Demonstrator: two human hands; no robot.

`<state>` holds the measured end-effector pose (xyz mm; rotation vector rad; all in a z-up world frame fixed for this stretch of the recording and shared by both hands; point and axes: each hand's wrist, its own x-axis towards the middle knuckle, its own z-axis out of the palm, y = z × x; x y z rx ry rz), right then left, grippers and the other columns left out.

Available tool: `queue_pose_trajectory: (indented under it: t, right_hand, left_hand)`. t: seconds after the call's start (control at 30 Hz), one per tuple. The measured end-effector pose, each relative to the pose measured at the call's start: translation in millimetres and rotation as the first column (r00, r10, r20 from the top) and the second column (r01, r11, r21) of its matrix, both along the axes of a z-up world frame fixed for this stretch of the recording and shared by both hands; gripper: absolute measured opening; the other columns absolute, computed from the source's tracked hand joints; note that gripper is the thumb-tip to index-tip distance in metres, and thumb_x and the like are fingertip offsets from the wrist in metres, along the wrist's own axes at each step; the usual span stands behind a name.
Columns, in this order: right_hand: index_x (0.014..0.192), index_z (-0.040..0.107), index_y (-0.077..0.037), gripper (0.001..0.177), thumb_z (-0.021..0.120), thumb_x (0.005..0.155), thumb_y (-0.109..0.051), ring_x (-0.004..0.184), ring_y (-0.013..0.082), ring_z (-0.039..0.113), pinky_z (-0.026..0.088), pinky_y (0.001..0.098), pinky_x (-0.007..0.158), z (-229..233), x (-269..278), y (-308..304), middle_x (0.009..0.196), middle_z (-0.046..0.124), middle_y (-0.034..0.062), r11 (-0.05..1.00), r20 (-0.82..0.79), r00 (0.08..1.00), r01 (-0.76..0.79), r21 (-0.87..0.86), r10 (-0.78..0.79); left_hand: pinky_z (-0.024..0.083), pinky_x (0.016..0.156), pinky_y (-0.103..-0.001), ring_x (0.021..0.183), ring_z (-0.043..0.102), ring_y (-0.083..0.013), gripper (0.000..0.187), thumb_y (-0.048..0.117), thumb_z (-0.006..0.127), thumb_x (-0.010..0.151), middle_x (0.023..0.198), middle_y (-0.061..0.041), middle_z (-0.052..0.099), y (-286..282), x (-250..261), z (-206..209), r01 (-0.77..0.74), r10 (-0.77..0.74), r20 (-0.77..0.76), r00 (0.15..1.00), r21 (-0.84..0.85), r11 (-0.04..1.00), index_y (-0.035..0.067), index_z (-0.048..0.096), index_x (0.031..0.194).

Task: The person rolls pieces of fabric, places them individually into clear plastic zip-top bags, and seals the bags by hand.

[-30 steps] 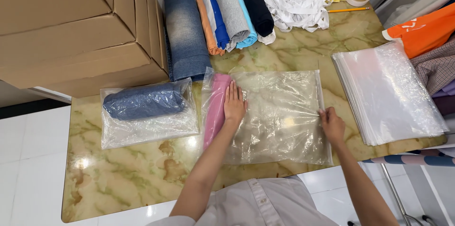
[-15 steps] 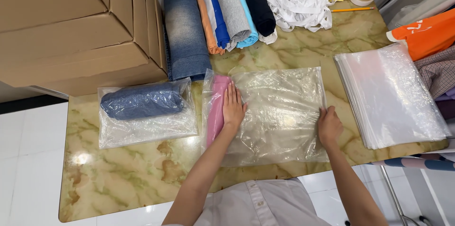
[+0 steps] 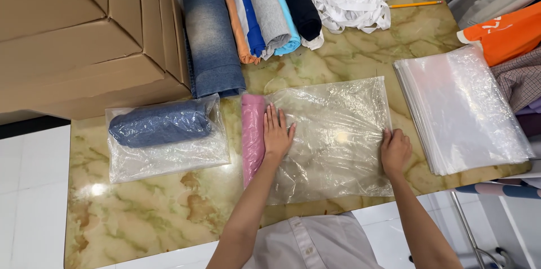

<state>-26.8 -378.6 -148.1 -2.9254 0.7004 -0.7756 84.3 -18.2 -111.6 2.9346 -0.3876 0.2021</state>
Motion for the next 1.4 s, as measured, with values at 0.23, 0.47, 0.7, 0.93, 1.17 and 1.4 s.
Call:
queue_pose_trajectory:
  t: [0.23,0.47,0.7,0.93,1.17,1.4]
  right_hand:
    - [0.095,0.056,-0.011,0.033,0.061,0.113,-0.037,0.084,0.0345,0.065,0.053,0.0450,0.076,4,2,1,0.079,0.064,0.0131,1.000,-0.004,1.000,-0.020,0.012,0.020]
    - [0.098,0.058,-0.010,0.031,0.062,0.114,-0.036,0.083,0.0340,0.066,0.053,0.0452,0.075,0,0,-3,0.081,0.066,0.0125,1.000,-0.021,1.000,-0.022,-0.005,0.022]
    - [0.101,0.059,-0.009,0.032,0.059,0.116,-0.037,0.087,0.0362,0.066,0.052,0.0473,0.079,3,1,-1,0.083,0.067,0.0150,0.998,-0.067,0.998,-0.003,0.067,0.008]
    - [0.108,0.064,-0.010,0.039,0.058,0.111,-0.049,0.094,0.0486,0.065,0.048,0.0577,0.079,46,-3,-12,0.088,0.070,0.0216,0.815,-0.191,0.977,0.031,0.579,0.098]
    - [0.114,0.071,-0.012,0.037,0.076,0.092,-0.041,0.086,0.0255,0.064,0.049,0.0393,0.075,69,4,-8,0.089,0.071,0.0116,0.496,-0.181,0.975,0.094,0.863,0.130]
    - [0.132,0.047,-0.004,0.052,0.046,0.107,-0.050,0.097,0.0478,0.072,0.056,0.0575,0.085,68,-35,28,0.100,0.073,0.0299,0.928,-0.473,0.877,0.098,0.359,0.090]
  left_hand:
    - [0.022,0.125,-0.048,0.151,0.030,-0.0350,0.056,0.038,0.041,0.107,0.158,-0.024,0.035,7,0,-2,0.054,-0.060,-0.015,0.998,-0.254,0.966,0.003,0.039,0.152]
    - [0.016,0.123,-0.058,0.153,0.020,-0.0412,0.069,0.038,0.054,0.099,0.162,-0.028,0.025,-1,-76,37,0.050,-0.071,-0.071,0.995,-0.262,0.964,0.002,0.035,0.154]
    - [0.014,0.124,-0.055,0.154,0.021,-0.0359,0.060,0.044,0.040,0.106,0.163,-0.024,0.025,8,-88,7,0.130,-0.148,-0.052,0.988,-0.252,0.959,0.006,0.038,0.153]
    - [0.010,0.124,-0.056,0.154,0.021,-0.0344,0.061,0.048,0.034,0.108,0.163,-0.022,0.027,8,-92,15,0.085,-0.095,-0.033,0.995,-0.237,0.968,0.008,0.037,0.154]
    - [-0.003,0.122,-0.062,0.157,-0.001,-0.0351,0.075,0.066,0.022,0.100,0.171,-0.017,0.000,1,-100,64,0.115,-0.143,-0.370,0.918,-0.097,0.989,0.022,0.021,0.162]
    - [-0.003,0.121,-0.063,0.158,0.001,-0.0309,0.068,0.058,0.022,0.105,0.171,-0.016,0.004,-6,-120,58,0.278,-0.313,-0.369,0.875,-0.147,0.949,0.019,0.024,0.161]
